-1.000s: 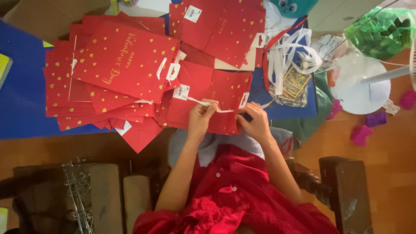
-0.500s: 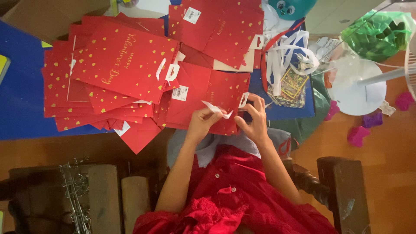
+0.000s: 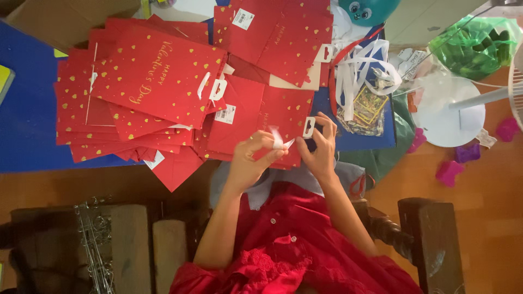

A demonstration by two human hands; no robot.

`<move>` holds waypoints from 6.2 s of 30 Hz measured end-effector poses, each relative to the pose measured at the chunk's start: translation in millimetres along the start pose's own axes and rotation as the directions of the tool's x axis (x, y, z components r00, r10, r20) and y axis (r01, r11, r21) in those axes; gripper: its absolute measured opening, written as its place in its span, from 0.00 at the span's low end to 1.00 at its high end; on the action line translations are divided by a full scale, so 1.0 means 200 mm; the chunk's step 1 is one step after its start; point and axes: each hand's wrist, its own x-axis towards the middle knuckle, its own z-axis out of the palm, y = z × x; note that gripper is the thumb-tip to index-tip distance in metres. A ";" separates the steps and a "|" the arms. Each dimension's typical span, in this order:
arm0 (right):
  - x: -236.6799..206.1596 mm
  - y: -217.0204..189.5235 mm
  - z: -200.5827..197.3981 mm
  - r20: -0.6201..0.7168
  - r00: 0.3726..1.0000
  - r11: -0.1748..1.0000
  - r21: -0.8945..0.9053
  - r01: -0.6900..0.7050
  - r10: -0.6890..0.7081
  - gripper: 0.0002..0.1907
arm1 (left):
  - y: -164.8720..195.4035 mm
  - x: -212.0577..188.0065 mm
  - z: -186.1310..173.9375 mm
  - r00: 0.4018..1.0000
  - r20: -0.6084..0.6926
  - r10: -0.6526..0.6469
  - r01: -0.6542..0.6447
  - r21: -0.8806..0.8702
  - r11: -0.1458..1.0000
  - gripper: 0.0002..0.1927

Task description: The person assembles red Valentine's Day gift bags by threading white and red ribbons through the bag handles and tying them. The person handles multiple bags and ribbons, working at a table with stacks of finished and unfinished bags.

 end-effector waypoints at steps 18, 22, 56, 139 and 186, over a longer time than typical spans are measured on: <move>0.01 -0.01 0.01 -0.034 0.999 1.000 0.010 0.017 -0.016 0.14 | 0.24 -0.05 -0.08 0.923 -0.105 0.369 -0.361 -0.563 0.744 0.07; 0.01 0.00 0.02 -0.036 0.998 0.999 -0.025 0.046 -0.047 0.15 | 0.21 -0.05 -0.08 0.949 -0.054 0.310 -0.290 -0.532 0.796 0.06; 0.03 -0.01 -0.03 0.126 0.992 0.997 0.080 -0.024 0.014 0.36 | -0.53 0.44 0.08 0.949 0.112 -0.294 0.306 -0.110 0.946 0.08; 0.18 0.04 0.08 -0.079 0.996 0.999 0.044 -0.027 0.030 0.12 | -0.37 0.44 0.19 0.971 -0.121 -0.207 0.229 0.215 0.949 0.38; 0.16 0.17 0.13 -0.143 0.977 0.971 -0.157 -0.181 0.159 0.03 | -0.38 0.40 0.17 0.964 -0.002 -0.267 0.262 0.189 0.946 0.24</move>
